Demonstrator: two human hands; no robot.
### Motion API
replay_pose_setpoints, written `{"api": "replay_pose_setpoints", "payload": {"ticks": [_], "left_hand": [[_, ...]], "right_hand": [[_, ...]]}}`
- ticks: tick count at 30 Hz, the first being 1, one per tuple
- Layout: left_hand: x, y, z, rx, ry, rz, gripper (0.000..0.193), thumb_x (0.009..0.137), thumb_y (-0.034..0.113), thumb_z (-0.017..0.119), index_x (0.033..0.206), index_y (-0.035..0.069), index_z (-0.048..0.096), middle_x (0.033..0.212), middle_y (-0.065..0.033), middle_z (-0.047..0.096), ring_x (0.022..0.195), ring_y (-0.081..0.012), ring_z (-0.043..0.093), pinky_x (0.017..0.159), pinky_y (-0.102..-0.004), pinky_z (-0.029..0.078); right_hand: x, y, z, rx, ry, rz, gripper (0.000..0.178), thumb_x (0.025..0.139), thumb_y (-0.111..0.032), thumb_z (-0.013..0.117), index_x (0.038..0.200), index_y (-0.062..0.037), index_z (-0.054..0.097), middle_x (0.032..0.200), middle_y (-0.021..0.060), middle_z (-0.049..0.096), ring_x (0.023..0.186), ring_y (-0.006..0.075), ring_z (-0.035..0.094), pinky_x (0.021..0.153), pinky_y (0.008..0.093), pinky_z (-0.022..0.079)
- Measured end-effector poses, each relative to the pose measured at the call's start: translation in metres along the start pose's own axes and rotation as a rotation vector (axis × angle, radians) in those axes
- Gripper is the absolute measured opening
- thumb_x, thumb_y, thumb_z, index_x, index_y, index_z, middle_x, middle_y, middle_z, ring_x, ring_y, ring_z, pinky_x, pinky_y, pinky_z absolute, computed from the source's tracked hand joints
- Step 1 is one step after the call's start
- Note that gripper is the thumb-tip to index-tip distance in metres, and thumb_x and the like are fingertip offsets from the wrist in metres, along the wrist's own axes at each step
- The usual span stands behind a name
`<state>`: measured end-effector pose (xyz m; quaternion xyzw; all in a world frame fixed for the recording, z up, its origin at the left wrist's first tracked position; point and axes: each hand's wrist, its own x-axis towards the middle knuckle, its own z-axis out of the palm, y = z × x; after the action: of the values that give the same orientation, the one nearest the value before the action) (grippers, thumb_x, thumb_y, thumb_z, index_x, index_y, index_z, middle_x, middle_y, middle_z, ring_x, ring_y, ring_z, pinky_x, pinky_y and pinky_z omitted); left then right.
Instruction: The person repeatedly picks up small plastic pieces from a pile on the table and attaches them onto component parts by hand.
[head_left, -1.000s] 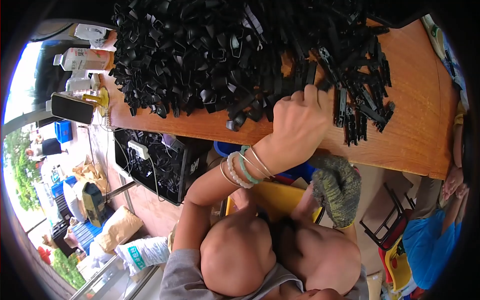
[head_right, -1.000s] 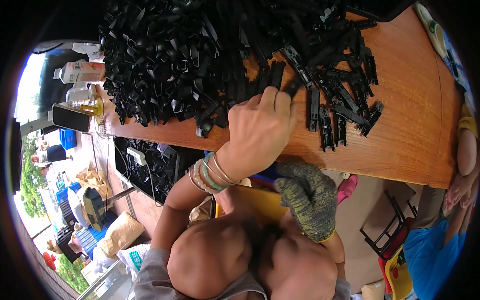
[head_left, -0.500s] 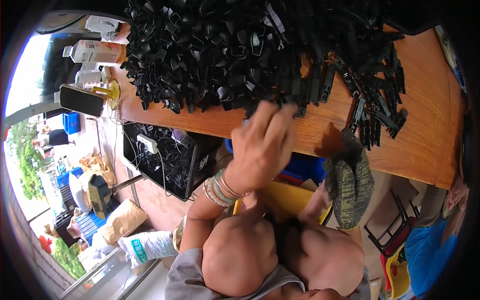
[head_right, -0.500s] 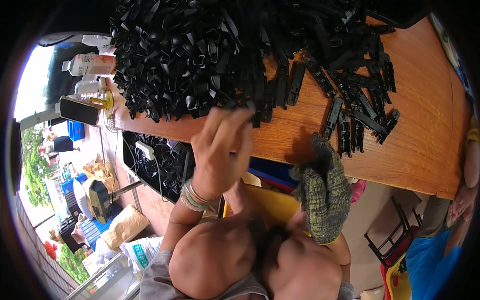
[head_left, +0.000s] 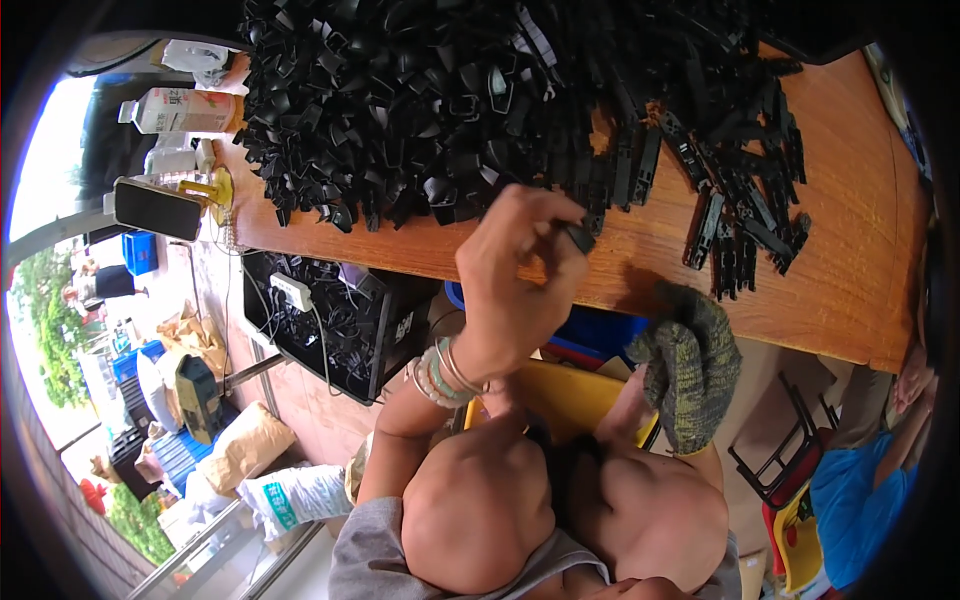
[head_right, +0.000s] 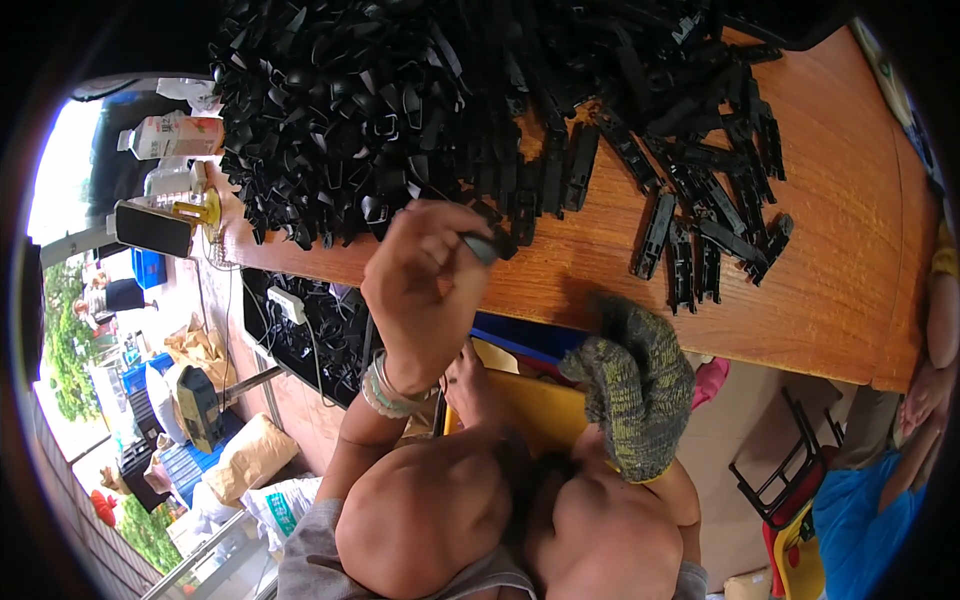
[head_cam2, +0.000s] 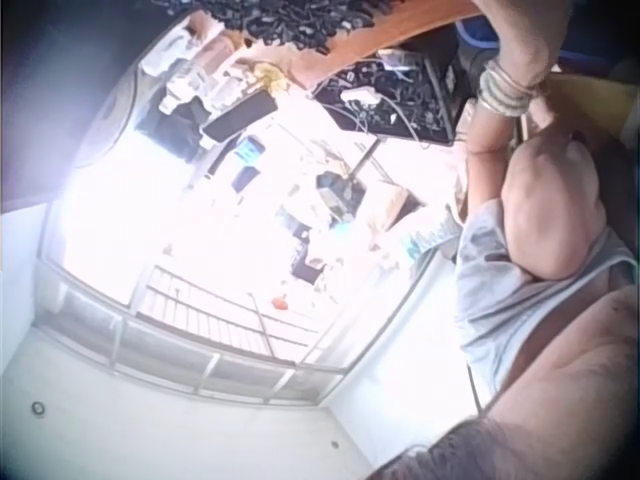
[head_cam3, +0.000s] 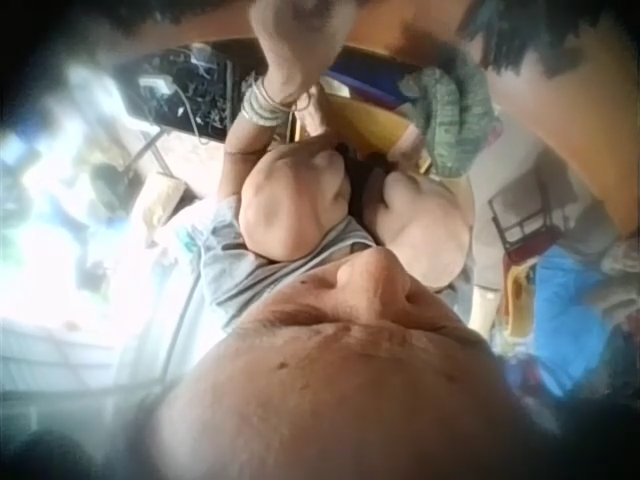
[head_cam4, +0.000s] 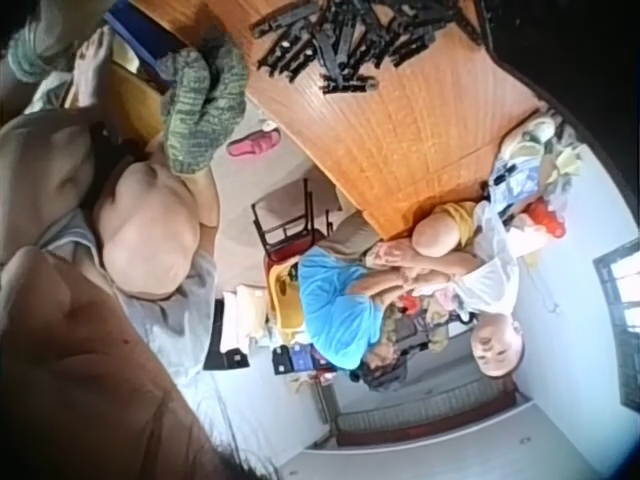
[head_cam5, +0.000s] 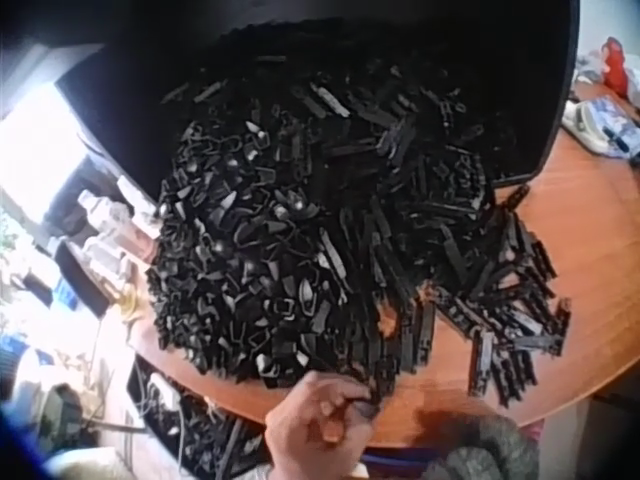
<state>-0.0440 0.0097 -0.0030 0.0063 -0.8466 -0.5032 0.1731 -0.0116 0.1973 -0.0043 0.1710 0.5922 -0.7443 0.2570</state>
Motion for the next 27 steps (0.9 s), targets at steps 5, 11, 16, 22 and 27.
{"api": "replay_pose_setpoints", "payload": {"ticks": [5,11,16,22,27], "left_hand": [[-0.014,0.017,0.007,-0.444,-0.199,-0.525,0.003,0.077,-0.003,0.057,0.08,-0.002,0.056,0.063,-0.0019,0.053,0.059,-0.0046,0.049,0.05,-0.0199,0.039],[-0.016,0.009,0.0,-0.174,-0.357,-0.176,0.008,0.074,0.0,0.055,0.07,-0.005,0.051,0.058,-0.0134,0.045,0.05,-0.0223,0.045,0.048,-0.0317,0.037],[-0.015,0.011,0.001,-0.135,-0.385,-0.091,0.005,0.074,-0.001,0.053,0.07,-0.004,0.051,0.061,-0.0166,0.048,0.052,-0.0318,0.047,0.048,-0.035,0.038],[-0.018,0.013,0.017,-0.012,-0.371,0.057,0.01,0.08,0.004,0.055,0.072,0.0,0.05,0.062,-0.0136,0.049,0.053,-0.0319,0.05,0.046,-0.0384,0.037],[-0.018,0.012,0.018,0.027,-0.307,0.085,0.013,0.083,0.006,0.055,0.071,0.002,0.05,0.064,-0.0133,0.049,0.053,-0.0313,0.052,0.044,-0.0382,0.038]], "right_hand": [[0.002,-0.009,-0.006,-0.321,-0.073,-0.317,0.027,0.084,-0.007,0.057,0.109,0.004,0.059,0.09,0.009,0.066,0.068,0.011,0.058,0.062,0.0247,0.048],[0.001,0.002,0.002,-0.193,-0.017,-0.318,0.025,0.083,-0.006,0.058,0.106,0.0044,0.06,0.089,0.0099,0.066,0.069,0.0128,0.058,0.064,0.0259,0.048],[-0.003,-0.004,0.006,-0.188,0.047,-0.303,0.024,0.084,-0.008,0.058,0.105,0.0035,0.06,0.091,0.0118,0.066,0.072,0.017,0.059,0.066,0.0282,0.048],[-0.008,-0.01,0.009,-0.179,0.113,-0.279,0.022,0.085,-0.009,0.058,0.104,0.0025,0.061,0.093,0.0141,0.065,0.076,0.0221,0.06,0.07,0.0309,0.048],[-0.012,-0.013,0.014,-0.161,0.139,-0.259,0.021,0.086,-0.01,0.058,0.103,0.0016,0.062,0.095,0.0159,0.065,0.079,0.0263,0.061,0.073,0.0331,0.048]]}}
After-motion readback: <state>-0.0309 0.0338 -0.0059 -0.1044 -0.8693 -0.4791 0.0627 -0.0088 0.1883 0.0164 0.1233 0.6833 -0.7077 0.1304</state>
